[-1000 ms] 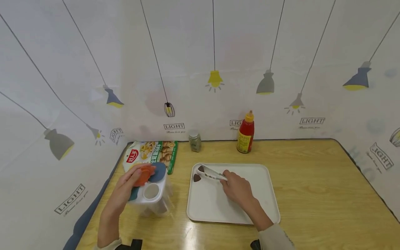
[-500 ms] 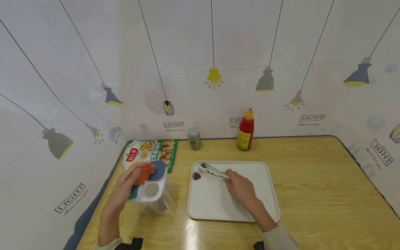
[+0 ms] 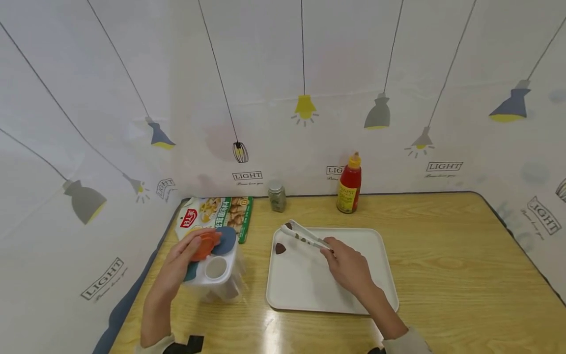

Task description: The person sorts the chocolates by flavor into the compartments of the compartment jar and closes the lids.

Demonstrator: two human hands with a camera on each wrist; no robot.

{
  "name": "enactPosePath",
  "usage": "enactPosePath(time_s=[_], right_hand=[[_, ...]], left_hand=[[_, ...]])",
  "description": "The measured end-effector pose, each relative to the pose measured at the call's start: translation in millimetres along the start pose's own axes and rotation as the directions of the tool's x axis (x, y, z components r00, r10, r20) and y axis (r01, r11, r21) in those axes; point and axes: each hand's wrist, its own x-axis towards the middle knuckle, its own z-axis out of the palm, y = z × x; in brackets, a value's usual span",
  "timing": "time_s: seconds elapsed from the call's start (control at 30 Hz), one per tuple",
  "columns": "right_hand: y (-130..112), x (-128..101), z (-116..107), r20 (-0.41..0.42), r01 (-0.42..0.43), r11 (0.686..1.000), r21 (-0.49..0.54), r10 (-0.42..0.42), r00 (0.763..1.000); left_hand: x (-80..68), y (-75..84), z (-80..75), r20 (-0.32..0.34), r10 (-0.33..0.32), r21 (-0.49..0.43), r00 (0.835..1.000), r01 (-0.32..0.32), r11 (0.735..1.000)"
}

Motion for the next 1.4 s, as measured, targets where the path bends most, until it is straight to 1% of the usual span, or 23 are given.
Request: enactPosePath(time_s=[0.07,0.27,0.5,0.63,0.73,0.83,0.9,0.97,1.13,1.27,1.4], right_hand=[[-5,-1,-2,-0.008,0.014,1.0,0.008,-0.014,1.0],[-17,-4,-1,-0.05,0.091,0.996,0.026,-0.089,0.995],[-37,-15,2,-0.088,0.151,0.987,0.062,-0.145,0.985],[-51,-23,6,-0.133,0.224,0.968,0.115,-0.209,0.969],[-61,-27,9,-0.163,0.291,0.946,0.14,-0.268,0.949],[-72,-29,11,-0.172,0.357,0.924,0.137,-0.333,0.927],[-78,-30,12,-0.169,0.39,0.912,0.127,-0.368,0.915],[-83,-30,13,-0.163,0.404,0.907,0.121,-0.383,0.909],[-91,-31,17,-0.133,0.405,0.905,0.129,-0.389,0.912],[-94,-32,21,-0.079,0.414,0.9,0.14,-0.406,0.91],[-96,-33,23,-0.028,0.423,0.895,0.139,-0.424,0.905]], left_hand=[[-0.1,-0.2,0.0,-0.006,-0.006,0.003,1.0,0.006,1.0],[0.5,-2.5,-0.5,-0.004,0.007,0.016,1.0,-0.007,1.0],[0.2,-2.9,0.2,0.001,-0.013,0.019,1.0,0.013,1.0],[-0.4,-2.2,0.4,-0.004,-0.028,0.025,1.0,0.028,0.999],[0.0,-2.1,0.4,-0.002,-0.032,0.026,0.999,0.032,0.999],[0.7,-2.2,-0.1,-0.006,-0.034,0.03,0.999,0.034,0.999],[1.0,-2.2,-0.4,-0.005,-0.031,0.03,0.999,0.032,0.999],[1.3,-2.1,-0.9,-0.003,-0.031,0.027,1.0,0.031,0.999],[1.8,-1.7,-1.0,0.01,-0.018,0.018,1.0,0.018,1.0],[1.7,-2.2,-1.0,0.003,-0.015,0.021,1.0,0.015,1.0],[1.4,-2.8,-1.0,0.009,0.001,0.015,1.0,-0.001,1.0]])
